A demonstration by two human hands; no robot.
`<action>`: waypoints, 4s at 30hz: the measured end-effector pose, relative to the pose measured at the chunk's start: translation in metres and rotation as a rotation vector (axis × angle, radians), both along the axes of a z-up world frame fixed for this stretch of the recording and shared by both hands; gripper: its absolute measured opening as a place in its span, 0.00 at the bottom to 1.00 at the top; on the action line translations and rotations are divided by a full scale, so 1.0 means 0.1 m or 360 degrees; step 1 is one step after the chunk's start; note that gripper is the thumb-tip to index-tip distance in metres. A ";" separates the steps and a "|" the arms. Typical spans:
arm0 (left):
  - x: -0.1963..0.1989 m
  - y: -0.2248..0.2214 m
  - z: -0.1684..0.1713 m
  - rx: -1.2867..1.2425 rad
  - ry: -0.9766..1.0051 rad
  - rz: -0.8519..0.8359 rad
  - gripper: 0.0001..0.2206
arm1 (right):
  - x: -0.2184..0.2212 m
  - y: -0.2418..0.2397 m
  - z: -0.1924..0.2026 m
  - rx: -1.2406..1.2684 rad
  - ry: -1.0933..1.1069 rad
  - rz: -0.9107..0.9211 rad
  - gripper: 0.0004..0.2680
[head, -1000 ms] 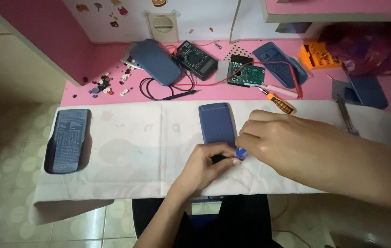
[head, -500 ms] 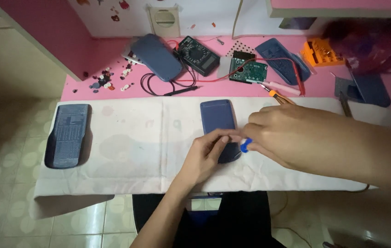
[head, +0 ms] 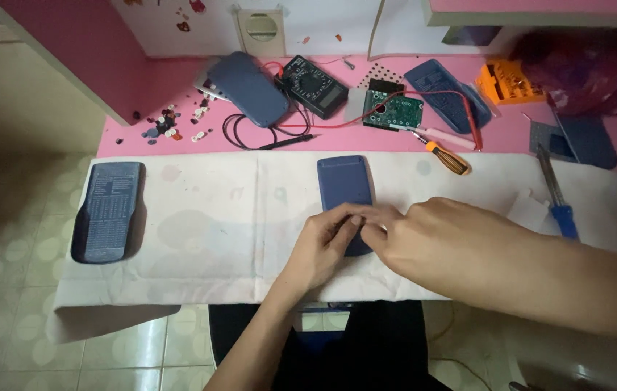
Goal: Screwing the back case of a calculator using a small precision screwdriver
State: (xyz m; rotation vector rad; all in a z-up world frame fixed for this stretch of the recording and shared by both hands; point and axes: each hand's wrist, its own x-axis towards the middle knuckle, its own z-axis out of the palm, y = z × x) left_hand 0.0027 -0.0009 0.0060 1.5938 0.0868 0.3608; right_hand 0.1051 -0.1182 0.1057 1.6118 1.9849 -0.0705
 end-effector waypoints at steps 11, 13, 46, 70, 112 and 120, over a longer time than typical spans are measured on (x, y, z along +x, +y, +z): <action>0.01 -0.02 -0.03 -0.0030 0.0003 0.0004 0.11 | 0.01 0.05 -0.04 0.0009 -0.0018 0.0016 0.08; 0.00 -0.01 0.00 0.0027 0.0056 0.0014 0.11 | 0.01 0.06 -0.03 -0.0052 0.0011 -0.0014 0.08; -0.07 -0.02 -0.03 0.0366 -0.0233 -0.0166 0.08 | -0.06 0.15 0.12 -0.0082 0.0050 -0.0519 0.03; -0.04 -0.06 -0.25 0.0062 -0.0048 -0.0159 0.07 | -0.19 -0.31 0.27 0.1040 0.1030 -0.0384 0.07; -0.01 -0.02 -0.19 0.0332 -0.0178 -0.0127 0.03 | -0.42 -0.30 -0.16 0.1755 0.1700 -0.1192 0.07; -0.04 0.00 -0.15 0.0335 -0.0214 -0.0151 0.05 | -0.43 -0.25 -0.29 0.1954 0.1569 -0.1187 0.05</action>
